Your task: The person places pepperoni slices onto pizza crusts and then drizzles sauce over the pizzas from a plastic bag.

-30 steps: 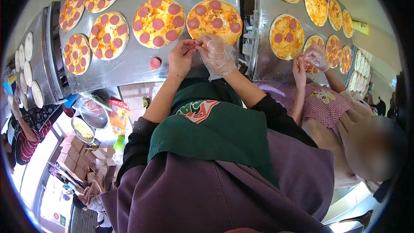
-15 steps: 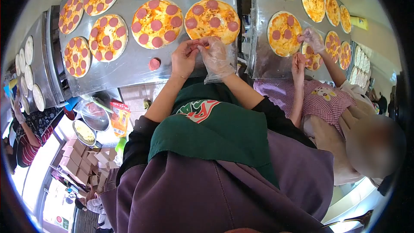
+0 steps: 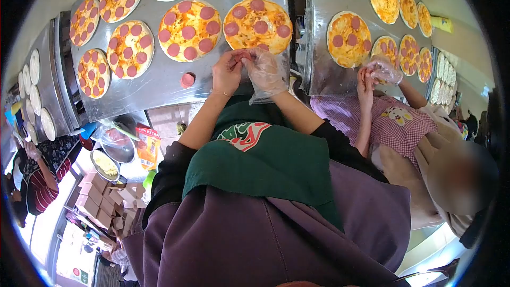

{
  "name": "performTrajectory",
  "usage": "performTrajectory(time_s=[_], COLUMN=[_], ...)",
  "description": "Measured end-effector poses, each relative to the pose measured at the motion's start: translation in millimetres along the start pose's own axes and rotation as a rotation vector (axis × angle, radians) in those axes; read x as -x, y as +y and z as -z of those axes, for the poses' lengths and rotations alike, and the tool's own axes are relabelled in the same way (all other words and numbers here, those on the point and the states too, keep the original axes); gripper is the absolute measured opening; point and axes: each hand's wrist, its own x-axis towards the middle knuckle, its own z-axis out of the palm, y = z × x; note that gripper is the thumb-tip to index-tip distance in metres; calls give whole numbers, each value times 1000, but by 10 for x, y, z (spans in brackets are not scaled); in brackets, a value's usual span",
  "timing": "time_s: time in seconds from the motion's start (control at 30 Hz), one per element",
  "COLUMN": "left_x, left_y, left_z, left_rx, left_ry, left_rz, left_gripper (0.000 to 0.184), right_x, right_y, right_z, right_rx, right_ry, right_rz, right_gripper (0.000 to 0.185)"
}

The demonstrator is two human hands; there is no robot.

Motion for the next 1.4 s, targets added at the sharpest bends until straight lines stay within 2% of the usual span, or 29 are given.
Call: performTrajectory(time_s=[0.27, 0.33, 0.47, 0.57, 0.67, 0.73, 0.77, 0.83, 0.87, 0.9, 0.97, 1.0, 1.1, 1.23, 1.3, 1.33, 1.4], left_x=[0, -9, -35, -69, -127, -175, -189, -211, -220, -227, -246, -245, -236, -233, -223, -224, -232], left_y=[148, 102, -2, -37, -55, -9, 12, 122, 82, -20, -75, -65, -95, -109, -95, -93, -86], left_z=[-36, -44, -51, -21, 94, 157, 146, 102, 101, 110, 118, 117, 122, 150, 152, 151, 163], left_rx=[39, 77, 154, 282, 387, 390, 391, 272, 272, 295, 318, 316, 294, 240, 277, 314, 291], left_ry=[-27, -42, -53, -38, -66, -56, -57, 42, 40, 42, 42, 43, 37, 21, 16, 13, 3], left_rz=[5, 94, 120, 100, 138, 243, 244, 290, 291, 250, 211, 215, 220, 229, 235, 236, 215], left_gripper=[34, 36, 39, 38, 39, 36, 36, 34, 34, 34, 35, 37, 39, 40, 39, 37, 35], right_x=[-27, -24, -32, -85, -110, -171, -214, -354, -437, -493, -711, -801, -1035, -1231, -1293, -1279, -1212], right_y=[-5, -17, -33, 35, 82, -25, 13, -31, -127, -10, 390, 492, 435, 597, 611, 571, 466], right_z=[107, 116, 156, 202, 243, 357, 372, 424, 554, 578, 585, 609, 697, 704, 749, 764, 797], right_rx=[-62, -134, -185, -255, -238, -291, -290, -255, -219, -219, 145, 270, 357, 310, 610, 610, 844], right_ry=[-62, -137, -95, -174, -204, -267, -267, -101, -108, -107, 45, 69, 41, 76, 22, 21, 139], right_rz=[-132, -272, -161, -133, -193, -352, -353, -326, -442, -443, -160, -90, -179, -190, -116, -116, -55], right_gripper=[16, 16, 16, 17, 16, 19, 19, 20, 19, 19, 15, 16, 16, 20, 23, 23, 27])
